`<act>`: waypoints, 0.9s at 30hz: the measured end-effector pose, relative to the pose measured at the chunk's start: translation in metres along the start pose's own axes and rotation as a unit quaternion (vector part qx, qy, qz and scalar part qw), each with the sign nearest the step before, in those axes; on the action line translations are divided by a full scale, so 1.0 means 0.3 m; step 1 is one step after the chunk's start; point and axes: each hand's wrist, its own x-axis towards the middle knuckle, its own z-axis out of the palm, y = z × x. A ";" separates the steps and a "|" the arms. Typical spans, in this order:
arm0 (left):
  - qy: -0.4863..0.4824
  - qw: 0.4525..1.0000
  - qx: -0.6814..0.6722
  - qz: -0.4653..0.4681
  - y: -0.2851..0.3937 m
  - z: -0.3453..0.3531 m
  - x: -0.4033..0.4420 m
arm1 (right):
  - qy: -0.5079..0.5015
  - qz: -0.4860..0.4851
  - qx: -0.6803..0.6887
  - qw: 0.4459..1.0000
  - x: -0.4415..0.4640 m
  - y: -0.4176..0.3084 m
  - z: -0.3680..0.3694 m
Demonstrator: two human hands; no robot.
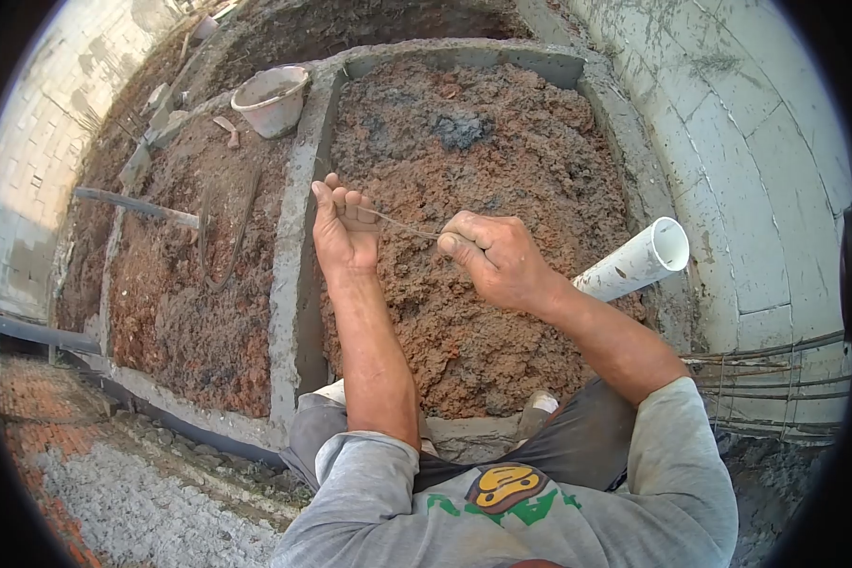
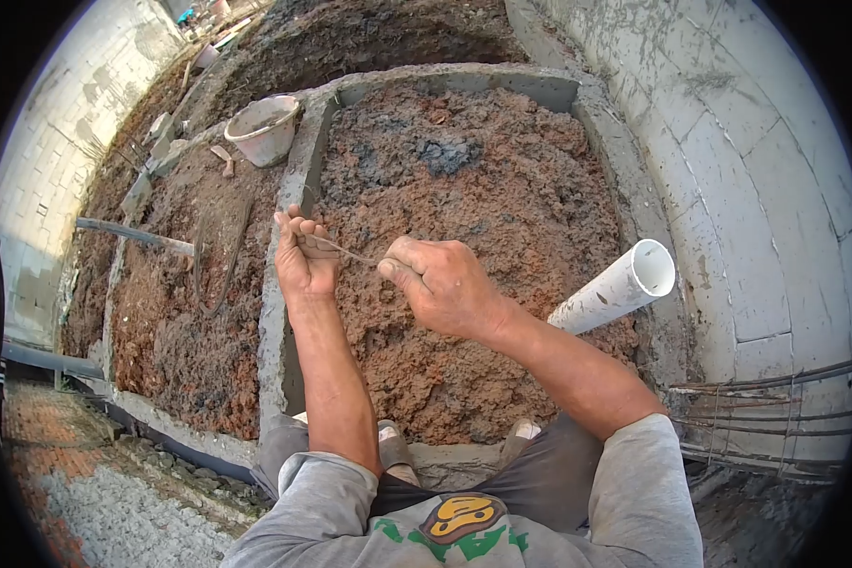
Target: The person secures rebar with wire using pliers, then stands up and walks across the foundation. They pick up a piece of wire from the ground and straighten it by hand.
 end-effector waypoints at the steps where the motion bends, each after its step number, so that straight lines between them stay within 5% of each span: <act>1: 0.011 0.999 0.028 0.020 0.003 0.006 -0.002 | 0.051 0.067 -0.012 0.996 0.003 -0.001 -0.003; 3: -0.003 0.996 0.060 0.061 0.003 0.030 -0.015 | 0.101 0.212 0.004 0.972 0.027 -0.020 -0.038; 6: -0.008 0.980 0.149 0.131 -0.022 0.101 -0.055 | 0.134 0.279 0.069 0.948 0.046 0.083 -0.040; 7: 0.016 0.972 0.181 0.150 -0.031 0.133 -0.068 | 0.058 0.384 0.089 0.917 0.059 0.082 -0.063; 8: 0.012 0.972 0.179 0.150 -0.032 0.132 -0.068 | 0.062 0.381 0.087 0.918 0.053 0.104 -0.059; 10: -0.056 0.954 0.232 0.180 -0.031 0.122 -0.069 | -0.129 0.397 0.138 0.898 0.039 0.138 -0.036; 14: -0.021 0.974 0.164 0.153 0.003 0.076 -0.051 | -0.307 0.355 0.198 0.861 0.024 0.092 -0.017; 17: 0.011 0.973 0.146 0.178 0.050 0.045 -0.009 | -0.232 0.317 0.280 0.876 0.029 0.085 -0.006; 20: 0.049 0.961 0.188 0.198 0.039 0.058 -0.015 | -0.013 0.303 0.107 0.947 0.044 0.093 -0.009; 24: 0.102 0.953 0.241 0.155 -0.061 0.092 -0.074 | 0.269 0.318 0.177 0.892 0.115 0.160 -0.171; 27: -0.118 0.936 0.332 -0.012 -0.095 0.118 -0.127 | 0.370 0.267 0.242 0.857 0.117 0.216 -0.279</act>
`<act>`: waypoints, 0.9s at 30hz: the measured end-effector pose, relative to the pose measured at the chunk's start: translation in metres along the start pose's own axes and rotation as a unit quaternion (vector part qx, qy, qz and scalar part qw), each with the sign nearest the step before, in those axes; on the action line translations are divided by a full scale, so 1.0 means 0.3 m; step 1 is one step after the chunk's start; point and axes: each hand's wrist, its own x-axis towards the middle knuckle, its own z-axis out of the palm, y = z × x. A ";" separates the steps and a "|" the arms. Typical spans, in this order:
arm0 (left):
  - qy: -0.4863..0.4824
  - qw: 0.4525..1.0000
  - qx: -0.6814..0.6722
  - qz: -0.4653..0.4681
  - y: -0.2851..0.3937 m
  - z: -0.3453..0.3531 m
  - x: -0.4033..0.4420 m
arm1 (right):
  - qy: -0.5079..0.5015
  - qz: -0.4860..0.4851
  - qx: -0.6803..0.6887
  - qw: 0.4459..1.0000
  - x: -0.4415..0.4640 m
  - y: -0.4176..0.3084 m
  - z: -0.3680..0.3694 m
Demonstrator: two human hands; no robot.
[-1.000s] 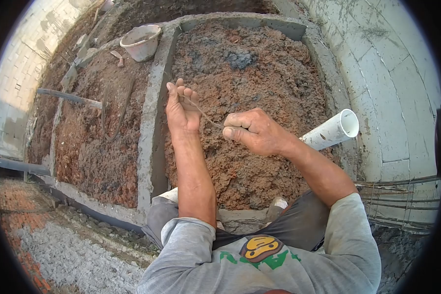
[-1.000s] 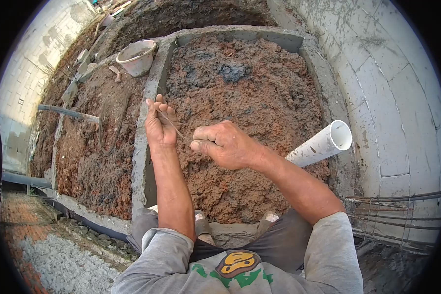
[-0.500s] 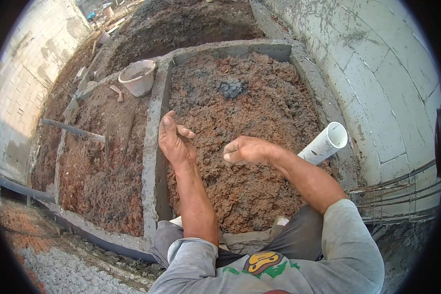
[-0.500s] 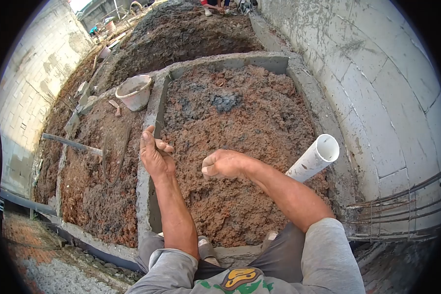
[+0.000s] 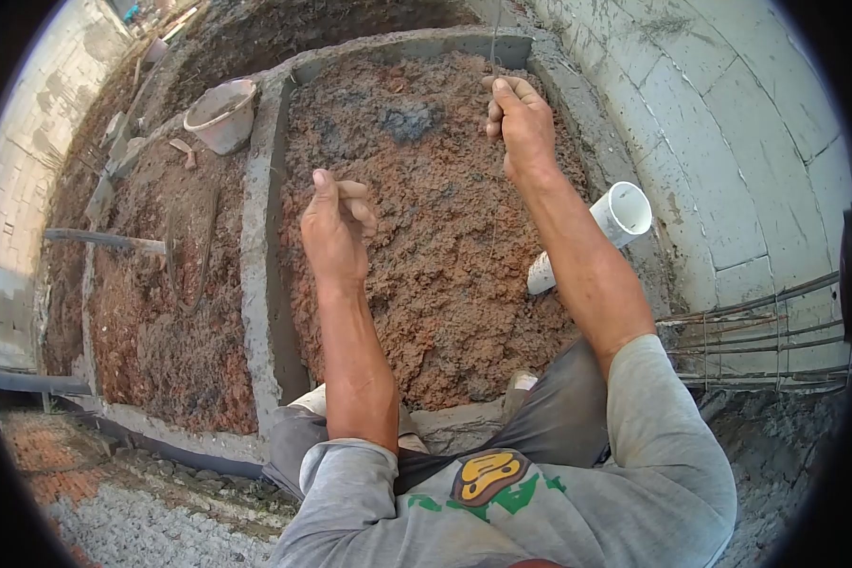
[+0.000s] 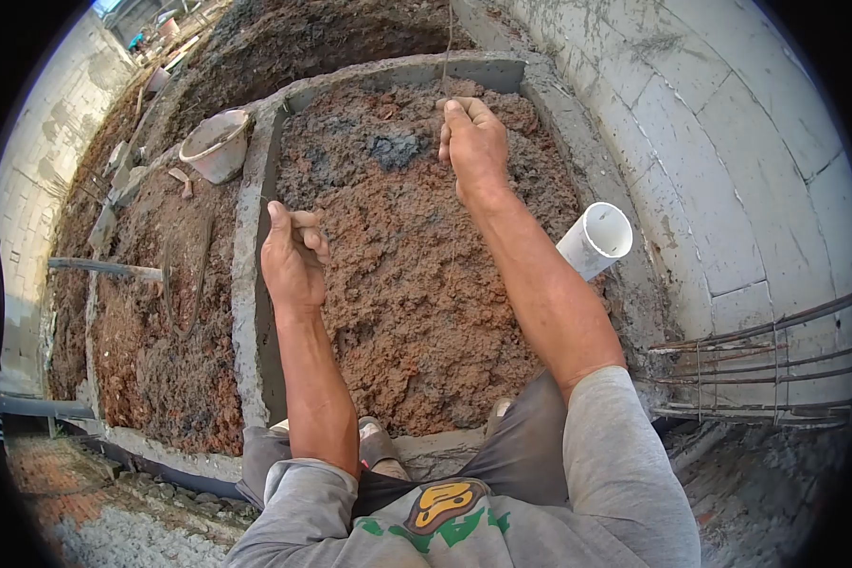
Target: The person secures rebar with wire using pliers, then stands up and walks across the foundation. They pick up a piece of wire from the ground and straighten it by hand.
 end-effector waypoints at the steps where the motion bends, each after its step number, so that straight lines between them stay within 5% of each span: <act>1: -0.053 0.996 0.040 -0.067 0.007 0.040 -0.026 | 0.038 -0.027 0.046 0.998 0.022 0.000 -0.026; 6: -0.235 0.923 0.074 -0.295 -0.168 0.260 -0.148 | 0.105 -0.070 0.173 0.977 0.061 -0.004 -0.101; 11: -0.128 0.959 -0.064 -0.243 -0.285 0.203 -0.093 | 0.034 -0.021 0.087 0.995 -0.079 0.053 -0.072; 16: 0.202 0.939 -0.235 -0.147 -0.297 -0.020 0.063 | -0.072 0.048 -0.045 0.995 -0.111 0.135 -0.099; 21: 0.273 0.944 -0.135 -0.128 -0.262 -0.032 0.041 | -0.150 0.101 -0.164 0.970 -0.132 0.164 -0.073; 27: 0.134 0.979 0.077 -0.130 -0.309 0.018 -0.010 | -0.131 0.097 -0.241 0.957 -0.153 0.168 -0.033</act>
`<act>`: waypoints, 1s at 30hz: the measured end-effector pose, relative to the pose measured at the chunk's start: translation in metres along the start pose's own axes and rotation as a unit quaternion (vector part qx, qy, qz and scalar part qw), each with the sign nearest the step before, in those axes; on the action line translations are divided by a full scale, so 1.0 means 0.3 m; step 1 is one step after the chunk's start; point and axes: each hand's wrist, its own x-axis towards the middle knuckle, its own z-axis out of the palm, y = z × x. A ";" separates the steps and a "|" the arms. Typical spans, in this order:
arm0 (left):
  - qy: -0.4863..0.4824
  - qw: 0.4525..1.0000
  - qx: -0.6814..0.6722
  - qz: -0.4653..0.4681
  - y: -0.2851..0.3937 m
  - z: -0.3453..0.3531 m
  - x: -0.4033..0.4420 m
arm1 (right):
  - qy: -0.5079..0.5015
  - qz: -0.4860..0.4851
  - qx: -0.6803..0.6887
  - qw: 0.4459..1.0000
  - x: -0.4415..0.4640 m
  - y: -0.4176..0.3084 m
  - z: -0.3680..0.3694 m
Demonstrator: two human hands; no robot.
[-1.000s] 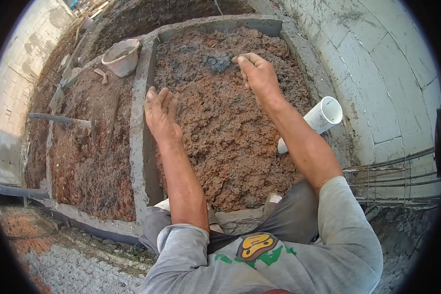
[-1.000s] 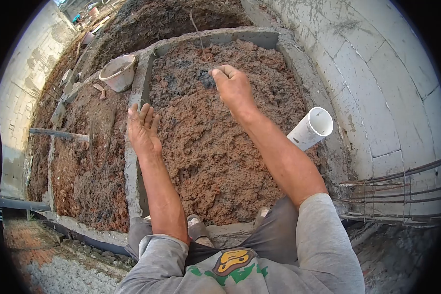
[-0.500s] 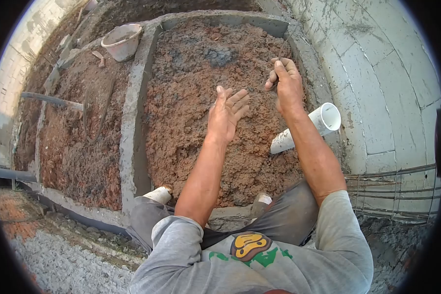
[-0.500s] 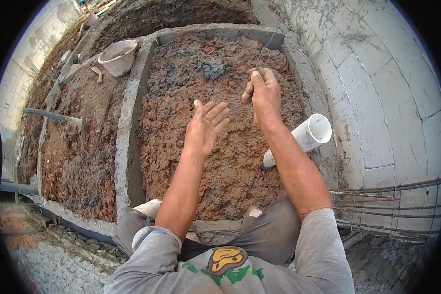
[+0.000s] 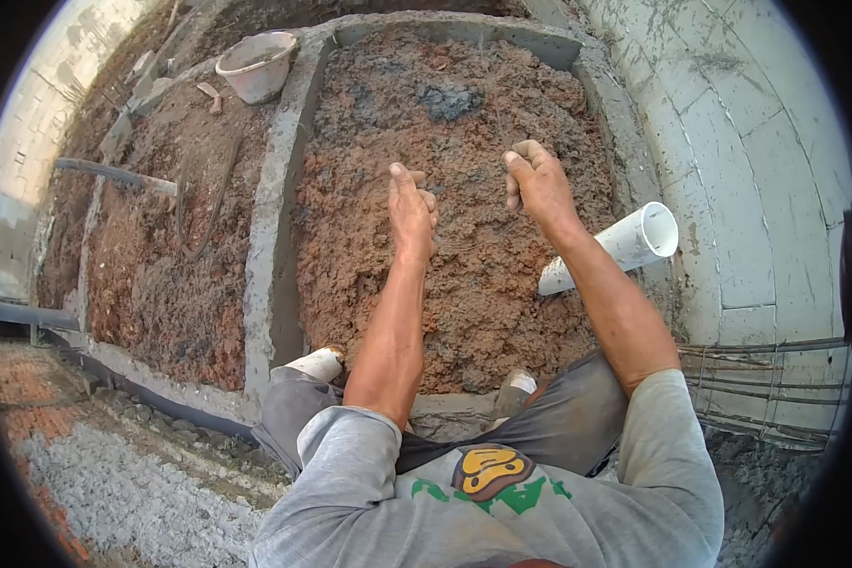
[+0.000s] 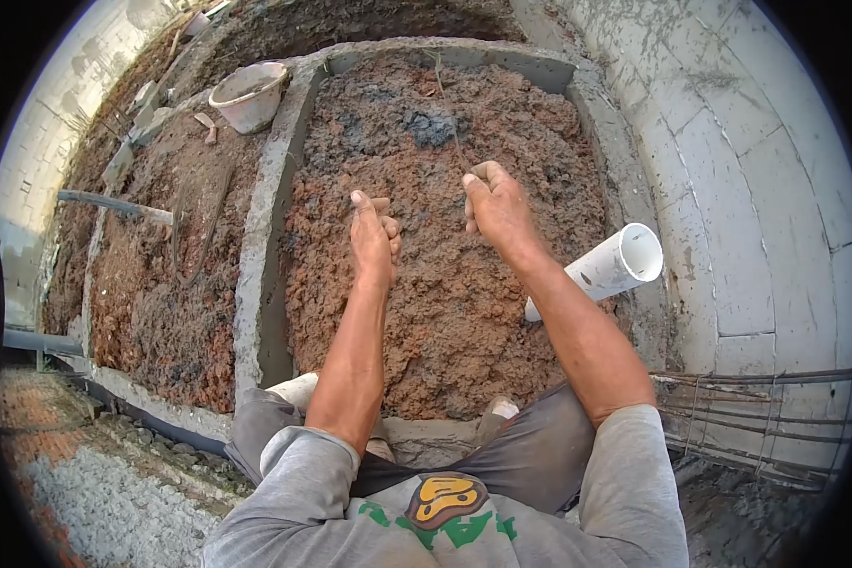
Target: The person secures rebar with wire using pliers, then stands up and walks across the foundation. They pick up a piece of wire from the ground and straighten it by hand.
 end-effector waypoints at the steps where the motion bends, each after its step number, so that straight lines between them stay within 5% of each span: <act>1: -0.014 1.000 -0.001 -0.004 -0.005 0.026 -0.022 | 0.011 -0.009 0.059 0.998 0.016 0.019 0.006; 4: -0.093 0.991 0.089 -0.039 -0.036 0.095 -0.097 | 0.041 -0.006 0.152 0.987 0.043 0.024 -0.005; 6: -0.159 0.966 0.204 0.024 -0.065 0.133 -0.136 | 0.055 0.011 0.231 0.971 0.067 0.034 -0.014; 10: -0.201 0.932 0.294 0.059 -0.095 0.168 -0.175 | 0.037 0.088 0.197 0.976 0.076 0.056 -0.033; 15: -0.227 0.937 0.255 0.074 -0.116 0.168 -0.161 | -0.036 0.105 0.240 0.964 0.054 0.037 -0.063; 20: -0.267 0.929 0.255 -0.014 -0.098 0.183 -0.193 | -0.054 0.057 0.229 0.970 0.064 0.054 -0.069; 23: -0.292 0.922 0.250 0.050 -0.153 0.181 -0.183 | -0.054 0.069 0.217 0.972 0.047 0.047 -0.054; 30: -0.358 0.884 0.301 0.015 -0.120 0.172 -0.178 | -0.082 0.068 0.200 0.974 0.033 0.026 -0.053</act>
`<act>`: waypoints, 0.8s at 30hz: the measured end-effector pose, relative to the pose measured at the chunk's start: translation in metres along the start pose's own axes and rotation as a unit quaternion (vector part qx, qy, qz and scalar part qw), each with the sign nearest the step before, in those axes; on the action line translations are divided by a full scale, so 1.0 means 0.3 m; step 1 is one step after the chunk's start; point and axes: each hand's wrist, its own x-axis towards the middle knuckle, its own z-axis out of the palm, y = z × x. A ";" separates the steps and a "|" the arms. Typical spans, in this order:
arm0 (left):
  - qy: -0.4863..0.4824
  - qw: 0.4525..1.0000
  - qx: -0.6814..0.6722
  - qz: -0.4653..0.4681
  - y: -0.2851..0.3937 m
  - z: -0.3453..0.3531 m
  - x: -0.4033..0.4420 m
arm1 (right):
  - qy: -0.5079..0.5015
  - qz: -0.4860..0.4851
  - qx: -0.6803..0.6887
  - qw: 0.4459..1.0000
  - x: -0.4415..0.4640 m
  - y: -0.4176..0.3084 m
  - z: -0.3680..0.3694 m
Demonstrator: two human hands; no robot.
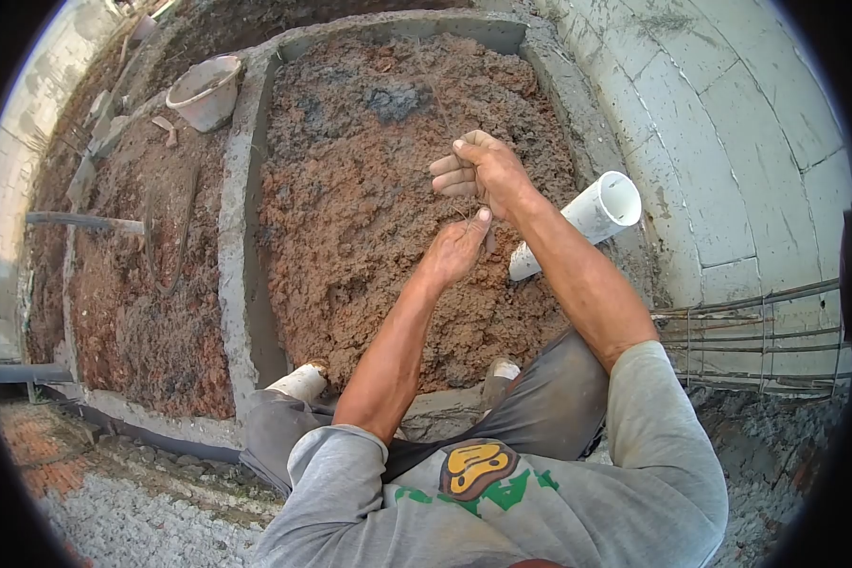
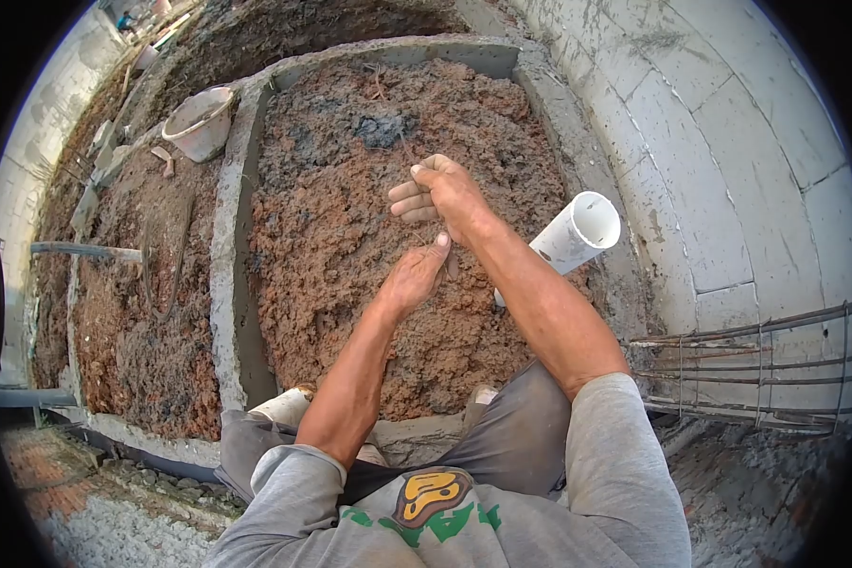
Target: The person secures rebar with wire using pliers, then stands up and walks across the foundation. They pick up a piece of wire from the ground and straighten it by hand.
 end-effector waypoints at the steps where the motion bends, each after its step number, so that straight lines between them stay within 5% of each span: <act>1: -0.019 0.999 0.013 -0.024 0.018 -0.010 -0.007 | -0.007 -0.005 0.025 1.000 0.007 0.005 -0.010; 9: -0.073 0.994 0.056 -0.060 0.025 -0.037 -0.014 | -0.034 0.001 0.034 0.999 0.003 0.005 -0.010; 14: -0.039 0.958 -0.281 -0.034 0.041 -0.009 -0.021 | -0.016 -0.013 0.006 1.000 0.005 0.008 -0.003; 24: -0.012 0.969 -0.238 -0.065 0.000 -0.002 0.007 | -0.037 -0.014 -0.065 0.997 0.007 0.016 0.010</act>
